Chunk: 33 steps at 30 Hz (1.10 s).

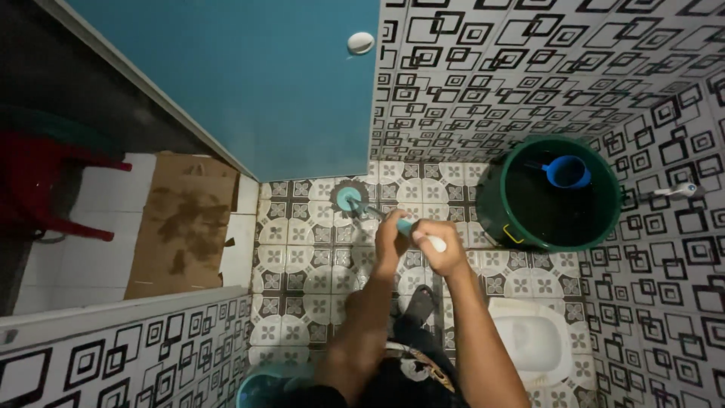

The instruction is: Scrubbing the floor and walls of a bathroom using a brush.

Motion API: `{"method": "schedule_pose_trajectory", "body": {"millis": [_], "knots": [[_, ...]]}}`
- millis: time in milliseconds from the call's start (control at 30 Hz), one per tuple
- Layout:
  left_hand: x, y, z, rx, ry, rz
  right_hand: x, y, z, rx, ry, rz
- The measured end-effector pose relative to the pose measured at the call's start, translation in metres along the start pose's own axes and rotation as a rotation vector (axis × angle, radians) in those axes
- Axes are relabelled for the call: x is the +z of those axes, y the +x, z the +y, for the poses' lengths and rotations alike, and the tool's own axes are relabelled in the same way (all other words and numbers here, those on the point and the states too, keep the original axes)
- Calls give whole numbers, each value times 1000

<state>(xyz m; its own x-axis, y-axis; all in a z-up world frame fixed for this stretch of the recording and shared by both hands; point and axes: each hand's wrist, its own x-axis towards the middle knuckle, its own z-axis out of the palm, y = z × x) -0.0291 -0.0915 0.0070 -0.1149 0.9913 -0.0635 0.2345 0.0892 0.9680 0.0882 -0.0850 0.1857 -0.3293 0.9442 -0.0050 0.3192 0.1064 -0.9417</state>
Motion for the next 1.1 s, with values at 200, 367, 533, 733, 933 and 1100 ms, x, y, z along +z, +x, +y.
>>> {"method": "schedule_pose_trajectory", "body": {"millis": [200, 367, 533, 733, 933, 1100], "knots": [[13, 4, -2, -23, 32, -108, 3, -11, -9, 76, -81, 55], [38, -2, 12, 24, -62, -222, -6, -25, -18, 68, -219, 125], [58, -3, -16, 23, -270, -400, 2, -40, -10, 93, -288, 168], [50, 8, -20, 98, -124, -362, 1, -32, -14, 0, -6, 140], [10, 21, -29, 208, 79, -76, 14, 1, -9, -110, 73, 49], [-37, 28, -32, 186, 156, 42, 41, 22, -1, -117, 187, -2]]}}
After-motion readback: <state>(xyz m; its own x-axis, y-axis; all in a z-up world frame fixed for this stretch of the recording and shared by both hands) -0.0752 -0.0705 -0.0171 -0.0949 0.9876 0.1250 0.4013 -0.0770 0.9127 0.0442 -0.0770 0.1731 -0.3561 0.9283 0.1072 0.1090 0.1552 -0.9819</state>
